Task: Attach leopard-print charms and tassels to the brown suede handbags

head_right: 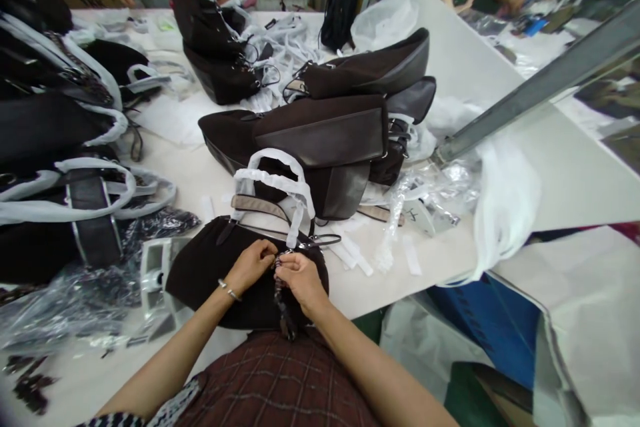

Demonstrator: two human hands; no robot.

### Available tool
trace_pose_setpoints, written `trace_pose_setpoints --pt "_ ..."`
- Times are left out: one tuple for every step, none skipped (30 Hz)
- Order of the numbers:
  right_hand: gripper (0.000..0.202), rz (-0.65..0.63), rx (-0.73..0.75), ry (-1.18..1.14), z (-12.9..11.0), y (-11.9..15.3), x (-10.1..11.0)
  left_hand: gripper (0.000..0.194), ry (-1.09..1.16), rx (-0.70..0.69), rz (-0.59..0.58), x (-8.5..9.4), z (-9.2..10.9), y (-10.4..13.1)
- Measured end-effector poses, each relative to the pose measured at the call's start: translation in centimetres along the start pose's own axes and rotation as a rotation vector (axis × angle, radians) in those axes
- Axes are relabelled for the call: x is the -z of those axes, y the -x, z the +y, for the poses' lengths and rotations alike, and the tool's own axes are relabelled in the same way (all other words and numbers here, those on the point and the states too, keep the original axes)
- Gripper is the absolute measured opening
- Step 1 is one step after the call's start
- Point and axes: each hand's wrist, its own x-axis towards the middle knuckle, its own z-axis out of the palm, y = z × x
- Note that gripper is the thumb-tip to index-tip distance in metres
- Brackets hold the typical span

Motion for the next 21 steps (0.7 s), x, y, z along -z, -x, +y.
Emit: trace_pose_setpoints --pt "0.040 -0.021 0.051 0.107 0.1 0.1 -0.5 0.014 -0.109 -0.053 0.056 0.3 0.3 0.0" --pt "0.047 -0.038 0.117 0.243 0.1 0.3 -1.0 0.015 -0.181 -0.096 0.080 0.5 0.6 -0.1" --pt "0.051 -0.058 0.184 0.396 0.0 0.6 -1.3 0.017 -0.217 -0.120 0.072 0.5 1.0 -0.1" --pt "0.050 -0.095 0.243 0.550 -0.1 0.8 -1.5 0.019 -0.232 -0.128 0.034 0.4 1.3 -0.1" --pt "0.045 -0.148 0.287 0.685 -0.2 1.1 -1.5 0.021 -0.245 -0.126 -0.015 0.2 1.5 -0.2" --pt "0.036 -0.215 0.317 0.788 -0.3 1.4 -1.4 0.022 -0.267 -0.123 -0.063 -0.1 1.5 -0.2" --pt "0.026 -0.281 0.336 0.853 -0.5 1.7 -1.1 0.022 -0.301 -0.124 -0.096 -0.4 1.5 -0.1" --pt "0.018 -0.327 0.355 0.885 -0.6 1.8 -0.6 0.022 -0.349 -0.131 -0.111 -0.8 1.4 -0.1" --pt "0.014 -0.332 0.373 0.888 -0.6 1.9 0.1 0.022 -0.405 -0.146 -0.115 -1.1 1.3 0.1" --pt "0.013 -0.283 0.377 0.865 -0.7 1.8 0.9 0.021 -0.462 -0.170 -0.110 -1.4 1.1 0.2" --pt "0.014 -0.201 0.352 0.822 -0.7 1.7 1.7 0.021 -0.515 -0.198 -0.097 -1.6 1.1 0.4" --pt "0.015 -0.105 0.298 0.760 -0.8 1.4 2.5 0.021 -0.560 -0.226 -0.081 -1.8 1.0 0.7" --pt "0.016 -0.012 0.225 0.685 -0.9 1.0 3.2 0.020 -0.594 -0.249 -0.070 -1.8 1.1 0.9" --pt "0.016 0.061 0.150 0.607 -1.1 0.6 3.7 0.020 -0.616 -0.266 -0.068 -1.9 1.1 1.1" --pt "0.016 0.108 0.086 0.535 -1.3 0.1 4.0 0.020 -0.632 -0.277 -0.068 -1.9 1.2 1.2" --pt "0.015 0.131 0.038 0.481 -1.5 -0.4 4.1 0.021 -0.643 -0.283 -0.068 -1.9 1.2 1.2" --pt "0.015 0.139 0.009 0.449 -1.7 -0.9 4.0 0.021 -0.655 -0.287 -0.068 -1.8 1.3 1.3" --pt "0.014 0.143 -0.005 0.434 -1.9 -1.4 3.8 0.022 -0.668 -0.290 -0.068 -1.7 1.3 1.2" --pt "0.015 0.148 -0.013 0.432 -2.0 -1.9 3.6 0.023 -0.683 -0.296 -0.071 -1.6 1.2 1.2" --pt "0.015 0.158 -0.015 0.433 -2.0 -2.3 3.3 0.024 -0.700 -0.304 -0.078 -1.5 1.2 1.1" --pt "0.015 0.172 -0.016 0.434 -1.9 -2.6 3.0 0.024 -0.721 -0.312 -0.087 -1.4 1.1 1.1"
